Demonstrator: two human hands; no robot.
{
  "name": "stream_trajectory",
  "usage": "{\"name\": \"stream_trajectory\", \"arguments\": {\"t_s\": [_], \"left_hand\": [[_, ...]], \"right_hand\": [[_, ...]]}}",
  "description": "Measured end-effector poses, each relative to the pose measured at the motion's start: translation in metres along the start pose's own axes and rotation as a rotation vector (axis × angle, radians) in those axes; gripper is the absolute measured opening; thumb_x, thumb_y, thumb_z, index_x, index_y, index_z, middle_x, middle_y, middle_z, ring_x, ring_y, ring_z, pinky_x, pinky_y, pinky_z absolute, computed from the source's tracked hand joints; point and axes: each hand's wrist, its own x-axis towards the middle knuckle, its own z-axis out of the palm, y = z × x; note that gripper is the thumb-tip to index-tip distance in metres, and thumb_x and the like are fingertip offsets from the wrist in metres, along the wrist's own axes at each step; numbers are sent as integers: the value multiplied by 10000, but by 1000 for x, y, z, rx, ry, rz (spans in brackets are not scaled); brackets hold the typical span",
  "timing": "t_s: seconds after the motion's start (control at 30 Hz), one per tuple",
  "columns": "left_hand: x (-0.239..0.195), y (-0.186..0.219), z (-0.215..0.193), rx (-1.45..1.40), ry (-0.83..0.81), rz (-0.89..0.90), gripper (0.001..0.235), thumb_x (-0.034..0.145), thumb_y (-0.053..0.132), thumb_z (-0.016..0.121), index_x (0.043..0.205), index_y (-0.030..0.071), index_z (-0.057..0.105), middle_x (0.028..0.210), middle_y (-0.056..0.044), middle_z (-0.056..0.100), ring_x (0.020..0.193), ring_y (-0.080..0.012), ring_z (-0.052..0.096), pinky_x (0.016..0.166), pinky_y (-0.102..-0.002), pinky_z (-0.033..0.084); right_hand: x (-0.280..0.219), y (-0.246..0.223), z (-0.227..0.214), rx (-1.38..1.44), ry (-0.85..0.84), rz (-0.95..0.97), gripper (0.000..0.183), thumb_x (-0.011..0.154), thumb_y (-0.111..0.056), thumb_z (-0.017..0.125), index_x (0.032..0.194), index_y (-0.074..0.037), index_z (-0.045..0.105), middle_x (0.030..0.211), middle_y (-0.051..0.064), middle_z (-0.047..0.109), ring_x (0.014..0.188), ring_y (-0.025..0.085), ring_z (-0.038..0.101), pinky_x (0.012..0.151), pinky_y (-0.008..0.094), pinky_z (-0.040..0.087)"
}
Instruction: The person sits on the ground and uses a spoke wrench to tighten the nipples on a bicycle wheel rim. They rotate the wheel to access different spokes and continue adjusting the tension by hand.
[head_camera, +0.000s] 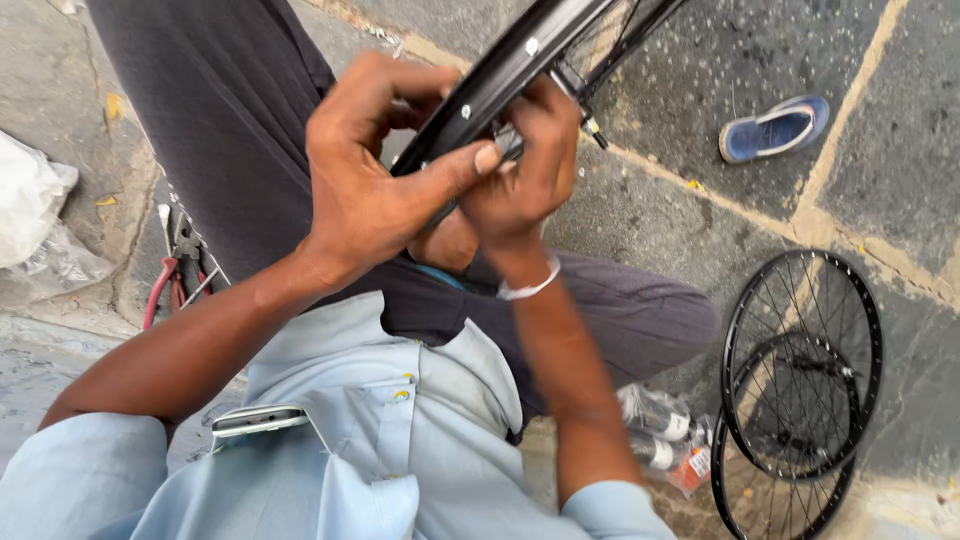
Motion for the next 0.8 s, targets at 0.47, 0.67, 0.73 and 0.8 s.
{"name": "stream_trajectory", "arguments": {"t_s": [0.47,0.67,0.73,0.8], "left_hand": [[27,5,-7,52,-36,-112,276,991,121,780,1192,-15,650,992,-39,687,887,-62,620,787,-237,520],[-11,-16,-11,-177,39,-133,415,955,137,845,1210,-6,551,1079,-15,628,967,-61,592,878,-216,496],[-12,-19,-12,-181,8,-174,369,1004,133,857,1188,-13,572,1056,-36,648,940,-72,599,864,-226,498],[-8,-17,-14,-181,3,-148,369,1012,146,858,1197,-15,582,1099,-52,664,1016,-93,641,954,-254,530]], "right_hand": [[-27,11,-8,169,-12,417,318,1041,-111,719,1317,18,631,1225,135,701,1123,209,685,1023,341,544],[-10,15,-33,748,-482,450,311,1035,-84,676,1312,44,618,1227,119,675,1148,186,615,1058,308,471],[-2,16,-36,903,-503,505,289,1032,-85,679,1281,48,616,1225,119,674,1140,184,610,1038,307,458],[-2,12,-32,991,-408,575,250,1036,-79,685,1240,49,616,1215,120,670,1139,187,628,1031,314,477]]}}
